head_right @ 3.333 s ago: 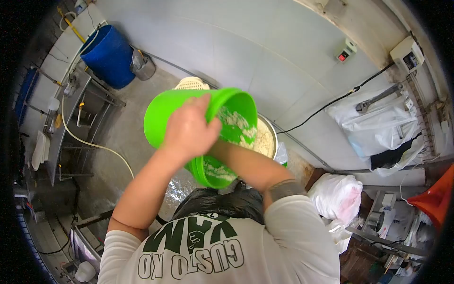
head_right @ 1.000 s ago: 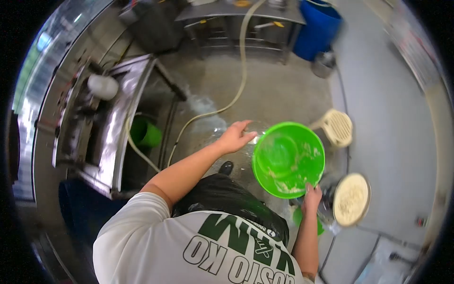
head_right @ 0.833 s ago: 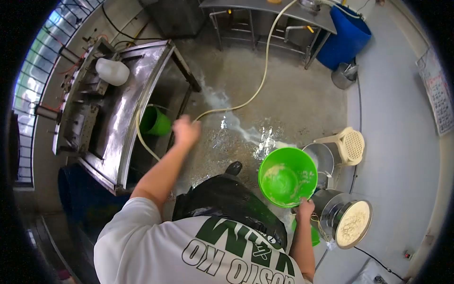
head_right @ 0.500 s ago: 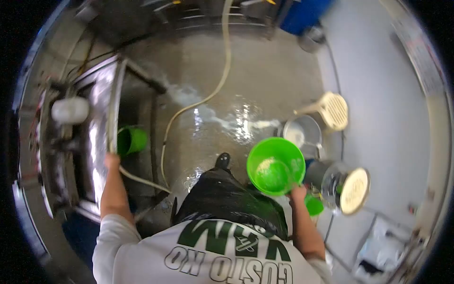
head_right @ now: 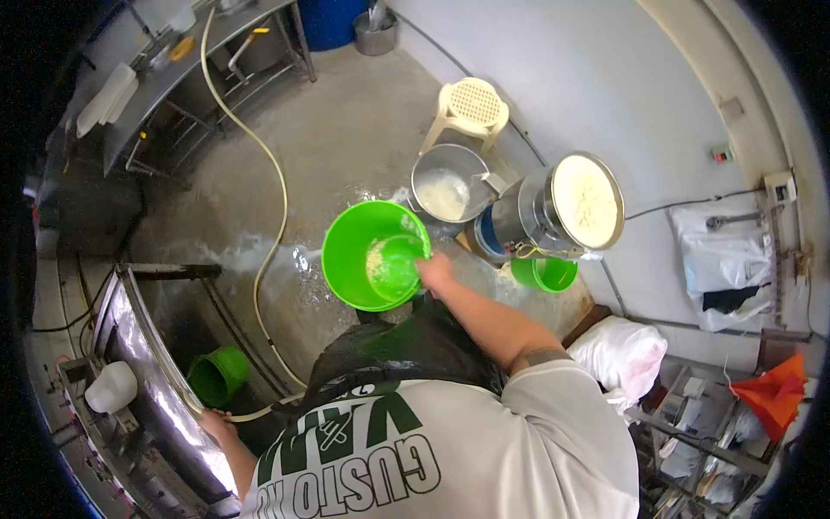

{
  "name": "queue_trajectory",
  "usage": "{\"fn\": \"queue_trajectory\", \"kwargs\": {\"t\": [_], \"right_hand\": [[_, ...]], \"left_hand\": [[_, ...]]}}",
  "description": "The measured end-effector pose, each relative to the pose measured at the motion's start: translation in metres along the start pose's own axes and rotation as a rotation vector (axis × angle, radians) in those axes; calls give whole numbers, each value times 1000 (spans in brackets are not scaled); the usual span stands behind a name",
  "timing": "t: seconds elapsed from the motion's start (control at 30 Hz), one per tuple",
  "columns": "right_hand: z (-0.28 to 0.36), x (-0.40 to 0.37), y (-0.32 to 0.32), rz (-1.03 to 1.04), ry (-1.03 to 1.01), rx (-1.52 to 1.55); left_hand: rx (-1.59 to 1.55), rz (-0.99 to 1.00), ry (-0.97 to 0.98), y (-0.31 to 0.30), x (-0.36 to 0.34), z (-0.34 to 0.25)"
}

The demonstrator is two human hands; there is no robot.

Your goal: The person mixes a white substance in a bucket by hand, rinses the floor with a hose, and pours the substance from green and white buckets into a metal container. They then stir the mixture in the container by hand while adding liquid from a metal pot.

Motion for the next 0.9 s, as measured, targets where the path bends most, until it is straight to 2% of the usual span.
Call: {"fn": "queue_trajectory", "kwargs": {"t": [0.07,0.13,0.2,0.27,0.33,0.4,0.47,0.6,0.7,0.8,0.9], "right_hand": [[3,-3,9,66,7,57],[7,-7,16,153,70,205],[9,0,21,193,78,191],[1,16,33,233,91,313],[4,22,34,225,53,236],[8,21,30,216,12,156],[21,8,25,257,-42,212],[42,-12,13,310,-69,204],[52,-28,2,341,-18,264],[44,-18,4,378,-34,291],[45,-26,-4,387,-31,268]], "left_hand": [[33,11,147,32,-91,-47],[253,202,306,52,-116,-48],[260,417,346,82,-162,-66],[442,625,671,103,-154,-50],[497,739,658,133,-234,-114],[449,837,797,149,-264,-132],[483,907,803,163,-301,-165],[470,1001,872,189,-332,-189],[476,983,899,210,-351,-205],[503,912,914,229,-352,-207],[387,1003,913,248,-357,-199]]}}
Point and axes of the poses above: each hand's wrist, its own x-axis towards the middle knuckle, its own y-axis out of the palm, z = x × y, the point moved 4 cm from there along x, towards the middle knuckle, and after that the axes turned 10 degrees about y, right-handed, at the moved point
